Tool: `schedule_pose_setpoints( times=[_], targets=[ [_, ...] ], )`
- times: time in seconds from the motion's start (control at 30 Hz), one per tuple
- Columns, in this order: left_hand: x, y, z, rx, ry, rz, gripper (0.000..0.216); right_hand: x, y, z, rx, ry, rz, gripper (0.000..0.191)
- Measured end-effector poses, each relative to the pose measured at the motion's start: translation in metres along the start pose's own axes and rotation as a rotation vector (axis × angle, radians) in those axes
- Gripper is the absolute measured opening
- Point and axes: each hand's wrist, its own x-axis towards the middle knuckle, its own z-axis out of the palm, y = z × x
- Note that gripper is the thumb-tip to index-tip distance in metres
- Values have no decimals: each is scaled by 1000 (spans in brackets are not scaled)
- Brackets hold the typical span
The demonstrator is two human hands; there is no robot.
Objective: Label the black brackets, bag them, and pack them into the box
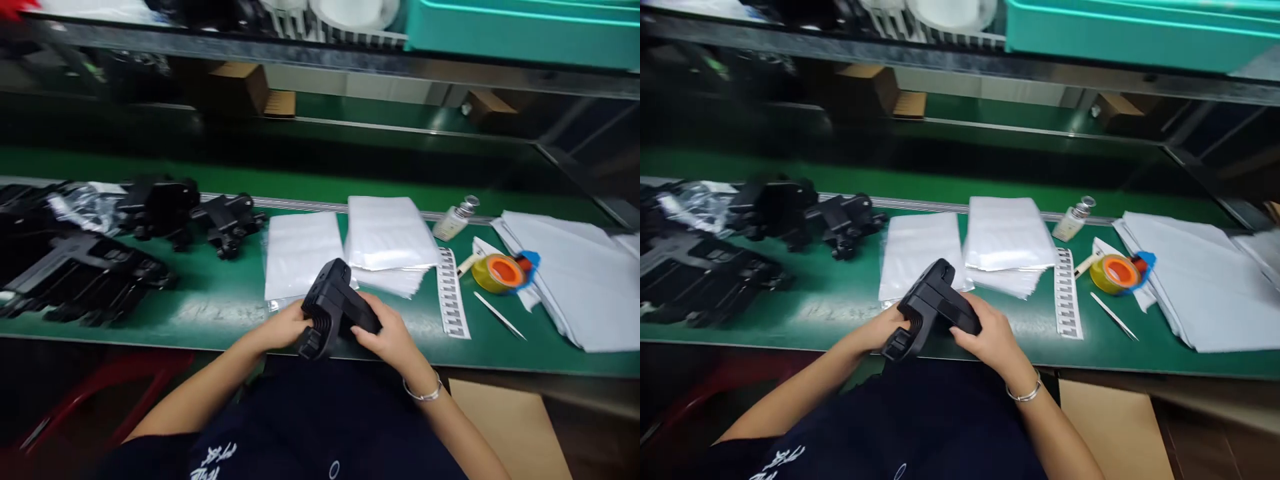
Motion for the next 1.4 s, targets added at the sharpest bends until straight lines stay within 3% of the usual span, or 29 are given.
schedule_pose_setpoints(
  times=[0.07,0.13,0.23,0.3,0.4,0.5,0.6,0.7,0.83,0.9,1.03,1.13,1.23,1.4],
  targets=[
    [-10,-5,-16,-175,-55,-61,47,8,4,-1,-114,-30,-117,50],
    [-14,-10,-23,-280,-26,-78,56,14,3,-1,-306,-63,-230,47],
    [-9,-19,-20,-205,208,-38,61,20,-1,3,-459,-80,-383,50],
    [-3,-24,-13,-175,329,-31,62,20,1,2,-344,-51,-374,62],
    [2,-27,-7,-129,380,26,66,19,13,-4,-4,70,-3,60],
    [1,-27,-6,3,355,99,71,17,29,-7,415,0,412,55],
    [2,-26,-4,107,332,121,72,16,38,-5,681,-26,524,49],
    [8,-28,4,30,353,96,66,13,37,-9,583,42,409,36],
    [17,-30,13,-314,363,-14,54,7,32,-19,133,135,35,19],
    [18,-31,12,-379,314,-21,56,4,34,-19,20,181,-41,18],
    [15,-28,2,-100,202,158,64,-4,48,-10,230,249,132,29],
    [14,-22,-7,253,97,474,54,-9,55,-2,399,298,157,29],
    [13,-17,-11,480,74,719,42,-12,56,1,371,385,117,28],
    [7,-11,-5,640,145,673,32,-13,53,-2,304,441,51,26]
  ],
)
